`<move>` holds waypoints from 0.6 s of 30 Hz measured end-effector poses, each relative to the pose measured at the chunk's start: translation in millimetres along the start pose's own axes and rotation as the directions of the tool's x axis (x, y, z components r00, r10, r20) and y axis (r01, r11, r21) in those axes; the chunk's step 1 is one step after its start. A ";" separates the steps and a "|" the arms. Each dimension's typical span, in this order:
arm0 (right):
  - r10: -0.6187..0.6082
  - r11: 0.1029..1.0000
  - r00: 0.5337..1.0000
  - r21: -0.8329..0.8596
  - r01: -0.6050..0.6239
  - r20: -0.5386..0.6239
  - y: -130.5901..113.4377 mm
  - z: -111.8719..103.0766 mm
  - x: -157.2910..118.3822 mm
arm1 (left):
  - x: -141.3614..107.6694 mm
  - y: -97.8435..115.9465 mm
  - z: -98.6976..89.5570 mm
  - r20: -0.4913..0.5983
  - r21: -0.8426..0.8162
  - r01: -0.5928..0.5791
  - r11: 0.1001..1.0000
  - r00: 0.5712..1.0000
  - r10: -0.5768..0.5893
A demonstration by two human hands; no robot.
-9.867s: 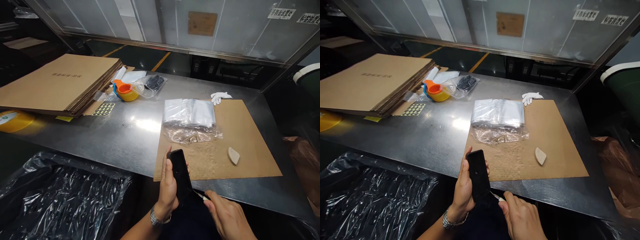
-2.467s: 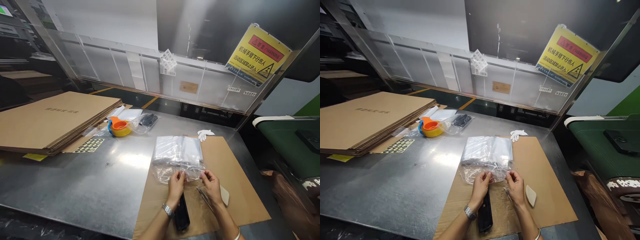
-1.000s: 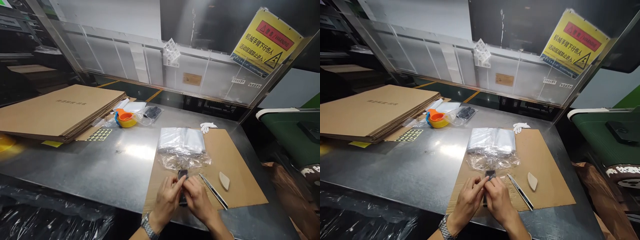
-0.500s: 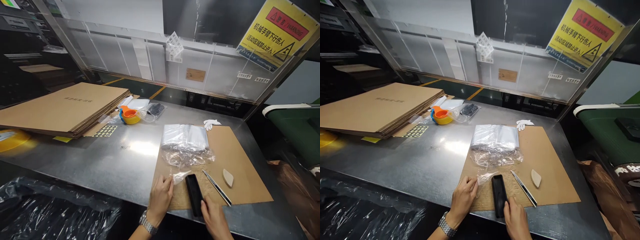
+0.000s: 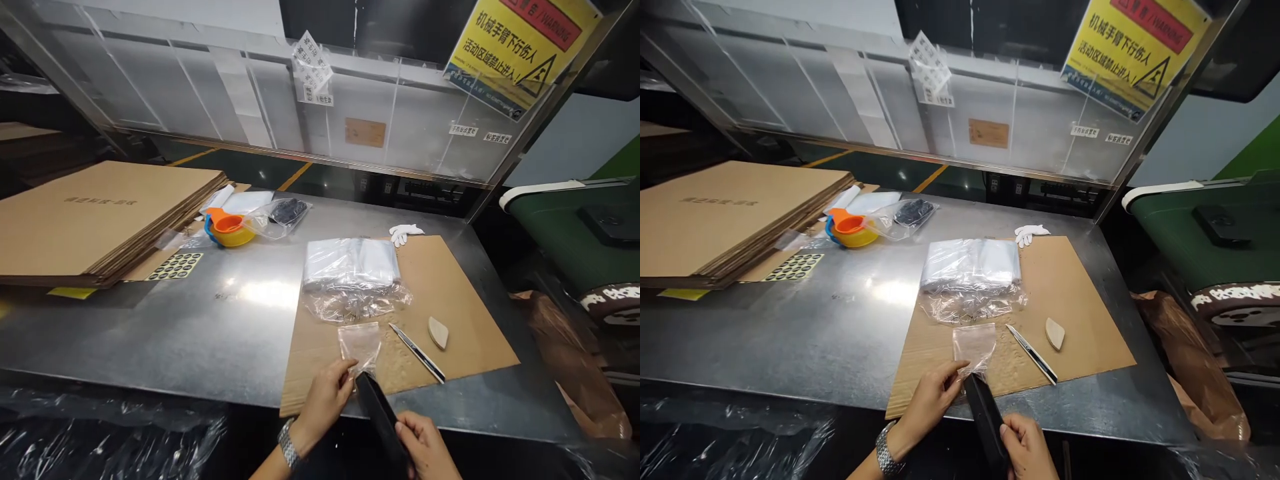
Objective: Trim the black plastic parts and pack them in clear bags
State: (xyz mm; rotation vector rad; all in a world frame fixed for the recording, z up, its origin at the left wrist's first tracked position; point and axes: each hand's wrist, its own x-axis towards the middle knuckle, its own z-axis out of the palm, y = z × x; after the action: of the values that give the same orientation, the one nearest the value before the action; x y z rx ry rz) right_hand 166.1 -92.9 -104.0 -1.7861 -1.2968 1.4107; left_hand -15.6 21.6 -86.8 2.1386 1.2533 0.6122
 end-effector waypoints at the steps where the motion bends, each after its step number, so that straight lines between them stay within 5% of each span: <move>1: -0.017 0.999 0.999 -0.029 0.016 -0.045 3.4 0.5 -0.8 | -0.9 1.1 -0.4 0.001 -0.002 -0.002 1.000 1.000 0.002; 6: -0.242 0.931 0.925 -0.340 0.135 -0.293 8.3 5.7 -8.3 | -6.2 9.1 6.0 -0.033 0.033 -0.044 0.998 0.998 0.045; 10: -0.422 0.805 0.867 -0.548 0.226 -0.263 2.3 6.0 -8.1 | -13.7 16.9 15.3 -0.029 0.089 -0.159 0.983 0.986 0.162; 15: -0.283 0.905 0.906 -0.400 0.143 -0.315 -11.4 -1.0 -2.0 | -22.7 26.4 13.8 -0.047 0.163 -0.303 0.939 0.948 0.314; 18: -0.249 0.916 0.892 -0.391 0.091 -0.376 -17.2 0.0 -2.3 | -25.0 37.6 10.8 -0.097 0.245 -0.416 0.876 0.888 0.449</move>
State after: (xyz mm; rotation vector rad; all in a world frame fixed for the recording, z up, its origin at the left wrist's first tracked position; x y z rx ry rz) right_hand 159.9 -87.9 -88.5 -2.0054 -1.4968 0.6578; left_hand 3.3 -17.9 -71.4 2.6325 0.9463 0.8715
